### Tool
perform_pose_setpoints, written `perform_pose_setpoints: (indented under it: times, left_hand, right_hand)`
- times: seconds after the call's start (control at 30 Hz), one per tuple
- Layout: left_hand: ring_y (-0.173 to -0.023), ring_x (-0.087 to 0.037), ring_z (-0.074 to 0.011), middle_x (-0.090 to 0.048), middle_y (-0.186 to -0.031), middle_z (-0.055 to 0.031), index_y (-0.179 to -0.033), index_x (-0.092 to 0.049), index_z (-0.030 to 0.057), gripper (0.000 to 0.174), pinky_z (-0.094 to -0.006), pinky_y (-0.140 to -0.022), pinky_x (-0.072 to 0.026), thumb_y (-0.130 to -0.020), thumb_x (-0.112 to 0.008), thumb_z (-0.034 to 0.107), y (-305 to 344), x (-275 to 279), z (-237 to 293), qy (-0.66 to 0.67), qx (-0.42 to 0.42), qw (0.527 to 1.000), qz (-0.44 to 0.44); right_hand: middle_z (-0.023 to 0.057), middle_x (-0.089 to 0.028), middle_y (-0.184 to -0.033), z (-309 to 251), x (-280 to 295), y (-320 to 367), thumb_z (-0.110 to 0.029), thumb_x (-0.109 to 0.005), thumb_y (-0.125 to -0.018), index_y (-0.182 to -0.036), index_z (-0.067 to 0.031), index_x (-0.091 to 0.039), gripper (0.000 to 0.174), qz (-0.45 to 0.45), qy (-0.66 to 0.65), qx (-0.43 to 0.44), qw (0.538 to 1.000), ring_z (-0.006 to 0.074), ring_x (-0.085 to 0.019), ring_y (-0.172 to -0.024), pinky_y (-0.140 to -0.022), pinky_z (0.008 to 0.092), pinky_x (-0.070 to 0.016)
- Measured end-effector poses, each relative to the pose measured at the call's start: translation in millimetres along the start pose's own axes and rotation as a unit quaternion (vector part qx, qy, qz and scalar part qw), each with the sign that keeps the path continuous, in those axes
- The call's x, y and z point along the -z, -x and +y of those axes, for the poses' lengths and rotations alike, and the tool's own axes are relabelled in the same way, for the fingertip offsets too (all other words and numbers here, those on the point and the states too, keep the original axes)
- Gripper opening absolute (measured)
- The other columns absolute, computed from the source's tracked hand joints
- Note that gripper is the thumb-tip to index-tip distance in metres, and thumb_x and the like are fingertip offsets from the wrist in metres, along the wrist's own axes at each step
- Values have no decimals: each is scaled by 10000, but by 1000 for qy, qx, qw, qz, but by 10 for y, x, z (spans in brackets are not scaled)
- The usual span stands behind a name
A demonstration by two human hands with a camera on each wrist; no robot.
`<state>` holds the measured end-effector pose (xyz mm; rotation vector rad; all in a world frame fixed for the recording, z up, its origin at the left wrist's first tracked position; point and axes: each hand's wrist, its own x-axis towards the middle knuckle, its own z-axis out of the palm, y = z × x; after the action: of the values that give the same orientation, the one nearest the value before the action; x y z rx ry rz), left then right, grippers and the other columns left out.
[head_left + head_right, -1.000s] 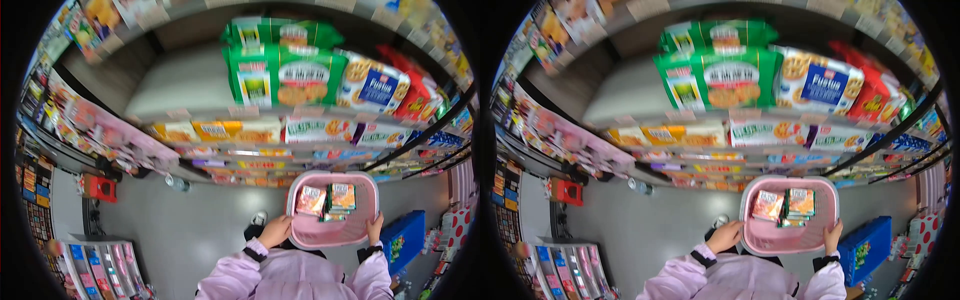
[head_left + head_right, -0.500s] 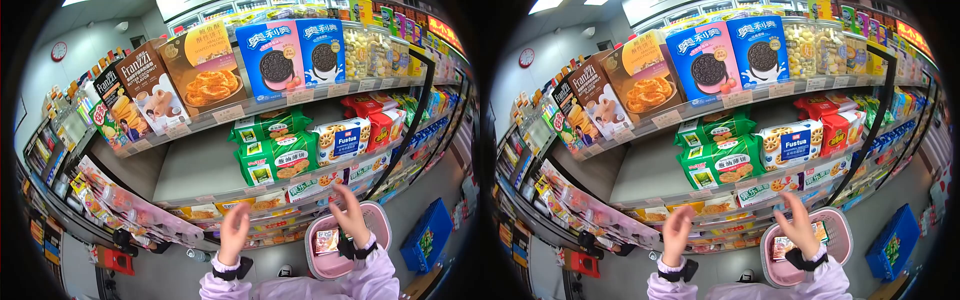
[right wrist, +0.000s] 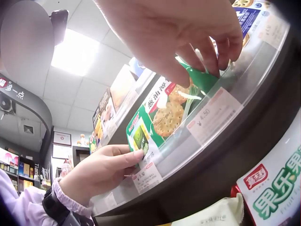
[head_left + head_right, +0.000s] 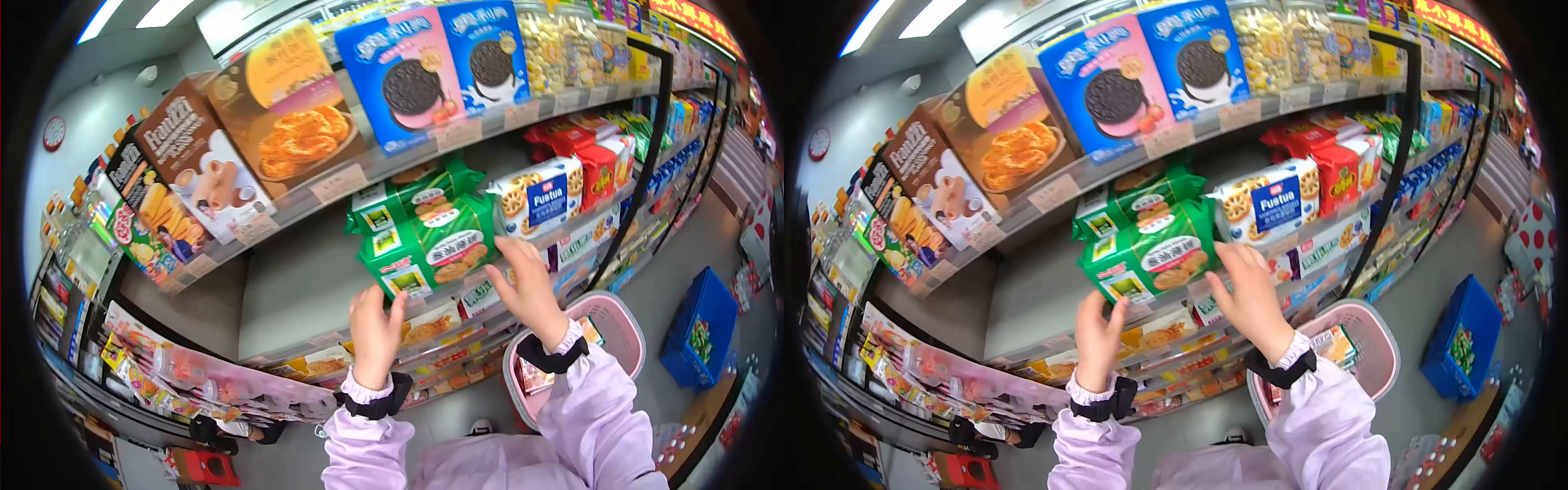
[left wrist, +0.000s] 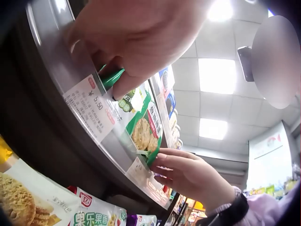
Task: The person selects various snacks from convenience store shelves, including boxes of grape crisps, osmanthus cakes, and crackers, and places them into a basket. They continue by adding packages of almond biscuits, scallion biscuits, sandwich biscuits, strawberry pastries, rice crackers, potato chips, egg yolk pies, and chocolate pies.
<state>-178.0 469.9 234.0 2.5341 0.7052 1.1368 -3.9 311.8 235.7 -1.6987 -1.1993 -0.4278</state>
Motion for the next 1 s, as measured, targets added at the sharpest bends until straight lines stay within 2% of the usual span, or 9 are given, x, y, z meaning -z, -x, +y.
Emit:
perform_pose_setpoints:
  times: [0.07,0.13,0.3,0.37,0.47,0.6,0.7,0.87,1.0]
  left_hand:
    - [-796,-583,-232,-623,-884,-145,-985,-594,-1,211,-314,-725,-442,-824,-626,132,50,42,-18,63,52,997,-11]
    - [-818,-563,-149,-631,-898,-91,-996,-591,-15,191,-280,-732,-441,-842,-615,95,80,53,-12,127,28,990,46]
    - [-979,-544,-144,-593,-1075,-99,-1131,-544,-38,308,-273,-855,-427,-833,-610,9,288,189,-66,195,34,976,94]
    - [-897,-552,-154,-595,-989,-76,-1065,-550,-7,291,-292,-820,-438,-788,-640,-3,440,258,-26,299,106,941,117]
    - [-961,-550,-178,-564,-1082,-95,-1084,-501,3,355,-311,-843,-443,-779,-677,46,816,360,108,384,135,910,79]
    - [-990,-547,-181,-552,-1116,-93,-1146,-508,-1,455,-317,-870,-436,-751,-723,70,1299,128,270,398,184,892,-109]
    - [-959,-556,-155,-572,-1074,-85,-1123,-528,-18,402,-291,-836,-445,-771,-704,62,1688,-396,360,399,258,847,-237]
    - [-824,-588,-112,-632,-877,-69,-1035,-575,-39,288,-252,-734,-469,-811,-670,116,2294,-1458,703,422,340,744,-390]
    - [-787,-626,-185,-639,-851,-160,-1020,-574,-30,307,-306,-692,-481,-805,-652,175,2864,-2252,712,288,302,746,-520]
  right_hand:
    - [186,-510,-1129,-23,-43,24,-92,-586,-798,-1151,23,-493,383,8,-42,-7,999,353,-480,-1052,-903,392,-387]
    - [182,-493,-1149,-142,-37,14,-89,-579,-801,-1175,10,-486,398,27,-111,-22,993,346,-477,-1063,-905,385,-387]
    - [186,-440,-1211,-354,103,34,-74,-597,-778,-1160,-44,-516,391,62,-78,23,995,364,-458,-1091,-933,414,-370]
    - [194,-415,-1237,-411,212,160,-63,-620,-753,-1119,-56,-531,377,77,-78,38,993,378,-449,-1099,-936,431,-367]
    - [201,-427,-1236,-347,423,569,-62,-622,-763,-1112,-46,-524,363,29,-158,35,986,384,-440,-1130,-936,441,-374]
    - [161,-493,-1225,-109,736,1428,-108,-632,-800,-1148,-59,-529,367,-67,-172,-107,977,333,-515,-1073,-884,390,-427]
    - [144,-560,-1144,168,927,2057,-97,-635,-813,-1122,-26,-556,327,-63,-224,-298,926,275,-537,-1070,-904,356,-424]
    - [155,-586,-1064,827,1143,3022,-83,-614,-808,-1082,-4,-561,290,-57,-181,-523,831,280,-591,-963,-832,335,-462]
    - [185,-583,-1002,1529,1265,3445,-98,-609,-768,-1038,-7,-578,287,-167,-21,-518,839,323,-592,-894,-772,366,-475]
